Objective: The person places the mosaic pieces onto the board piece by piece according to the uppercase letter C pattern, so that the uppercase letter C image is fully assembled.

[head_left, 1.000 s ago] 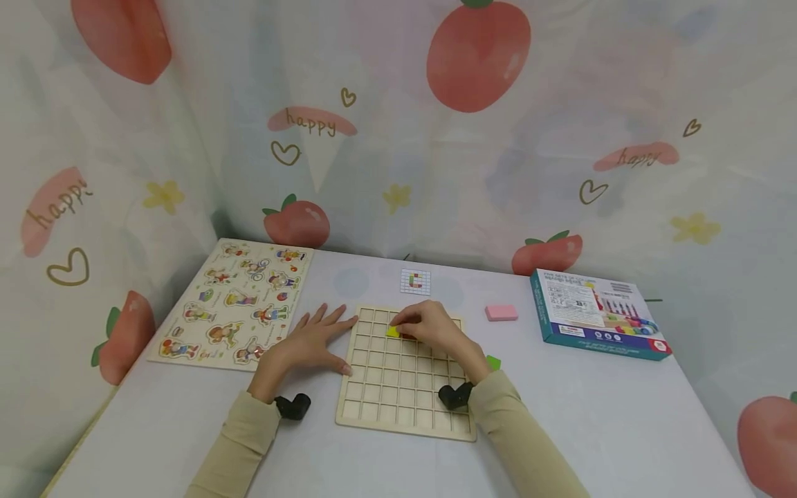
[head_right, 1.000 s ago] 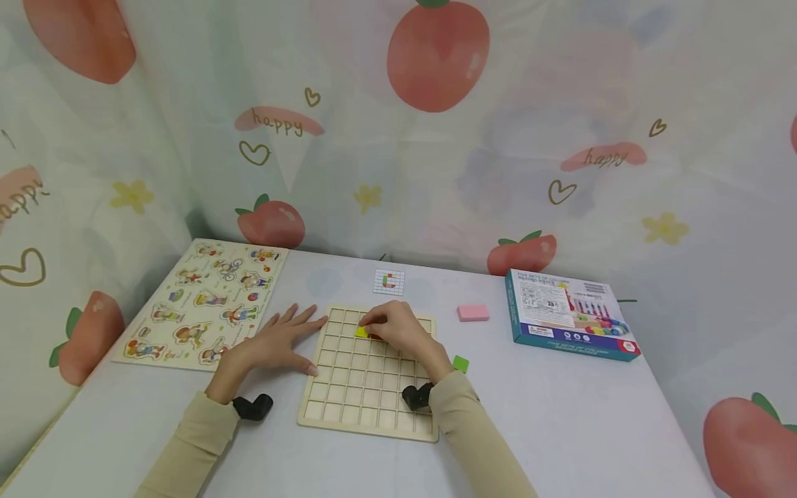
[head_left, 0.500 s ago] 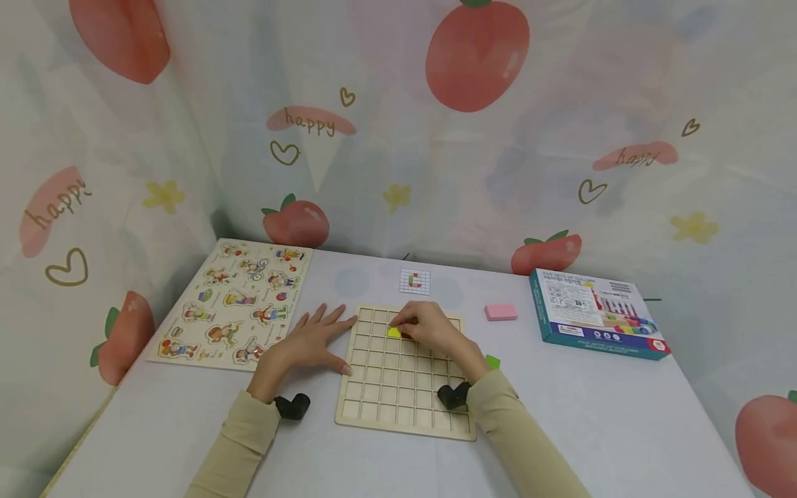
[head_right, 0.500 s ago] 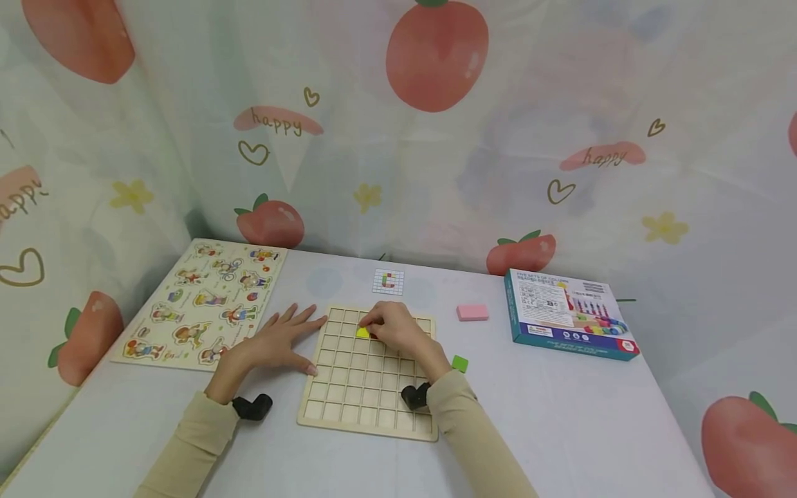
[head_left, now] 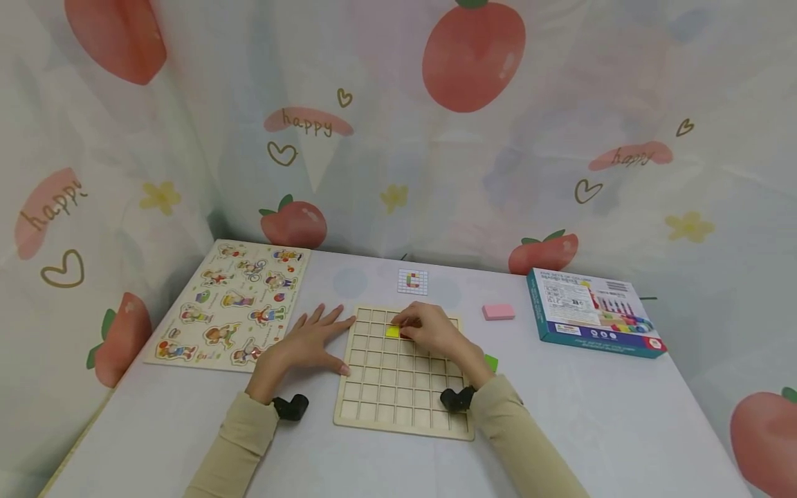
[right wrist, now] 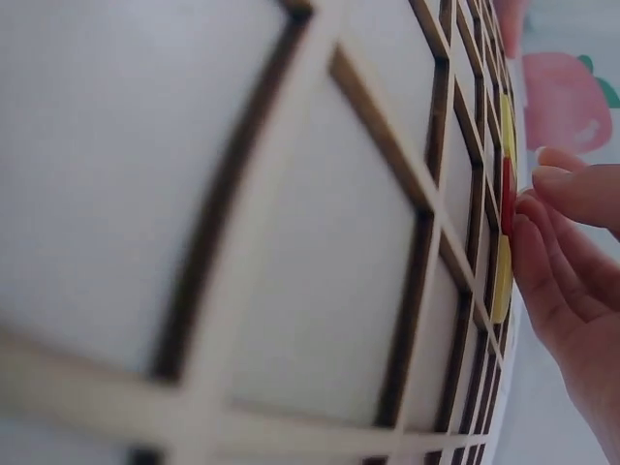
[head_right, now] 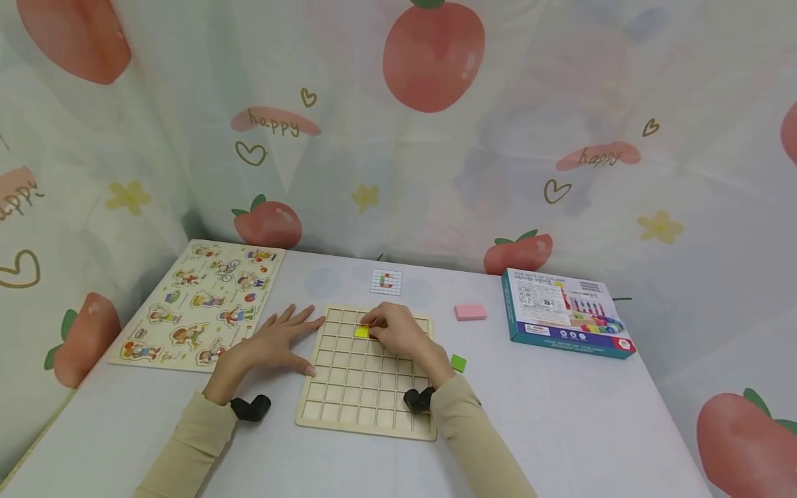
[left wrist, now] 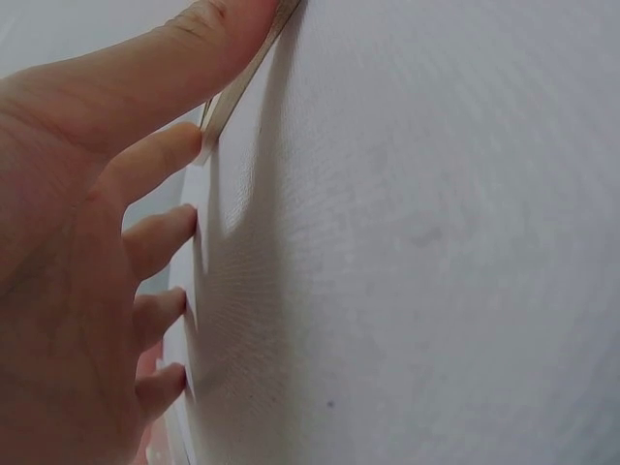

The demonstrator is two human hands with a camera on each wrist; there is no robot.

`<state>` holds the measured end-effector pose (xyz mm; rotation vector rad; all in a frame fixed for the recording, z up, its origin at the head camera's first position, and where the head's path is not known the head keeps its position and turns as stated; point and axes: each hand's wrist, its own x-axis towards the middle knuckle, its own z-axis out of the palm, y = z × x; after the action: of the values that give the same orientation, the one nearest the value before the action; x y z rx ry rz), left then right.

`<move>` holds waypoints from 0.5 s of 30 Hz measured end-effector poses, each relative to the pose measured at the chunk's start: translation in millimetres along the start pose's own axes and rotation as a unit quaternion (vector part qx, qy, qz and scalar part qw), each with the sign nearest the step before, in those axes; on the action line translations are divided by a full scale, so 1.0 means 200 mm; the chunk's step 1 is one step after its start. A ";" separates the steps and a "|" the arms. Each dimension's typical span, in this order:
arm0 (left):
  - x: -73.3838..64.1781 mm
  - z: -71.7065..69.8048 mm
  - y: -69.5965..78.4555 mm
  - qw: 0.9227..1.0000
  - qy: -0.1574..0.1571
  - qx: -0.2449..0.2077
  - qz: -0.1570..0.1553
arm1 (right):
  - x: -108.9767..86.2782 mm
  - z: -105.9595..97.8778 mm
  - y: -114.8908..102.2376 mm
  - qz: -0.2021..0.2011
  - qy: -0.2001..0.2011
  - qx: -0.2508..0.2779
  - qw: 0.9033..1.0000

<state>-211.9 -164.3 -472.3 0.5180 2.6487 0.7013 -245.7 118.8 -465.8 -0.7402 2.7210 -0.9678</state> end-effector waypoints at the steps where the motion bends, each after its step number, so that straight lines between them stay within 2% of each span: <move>1: 0.00 0.00 0.00 1.000 0.001 0.000 0.000 | -0.01 0.00 0.00 0.005 0.005 0.003 1.000; 6: 0.00 0.01 0.00 1.000 0.004 0.001 0.002 | -0.06 -0.03 0.03 0.022 0.019 0.028 0.999; 15: 0.00 0.01 -0.01 1.000 0.005 0.003 0.004 | -0.18 -0.11 0.08 0.058 0.026 0.028 0.998</move>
<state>-212.1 -164.6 -474.8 0.5283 2.6593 0.7005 -228.2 159.0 -459.0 -0.5482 2.7349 -1.0454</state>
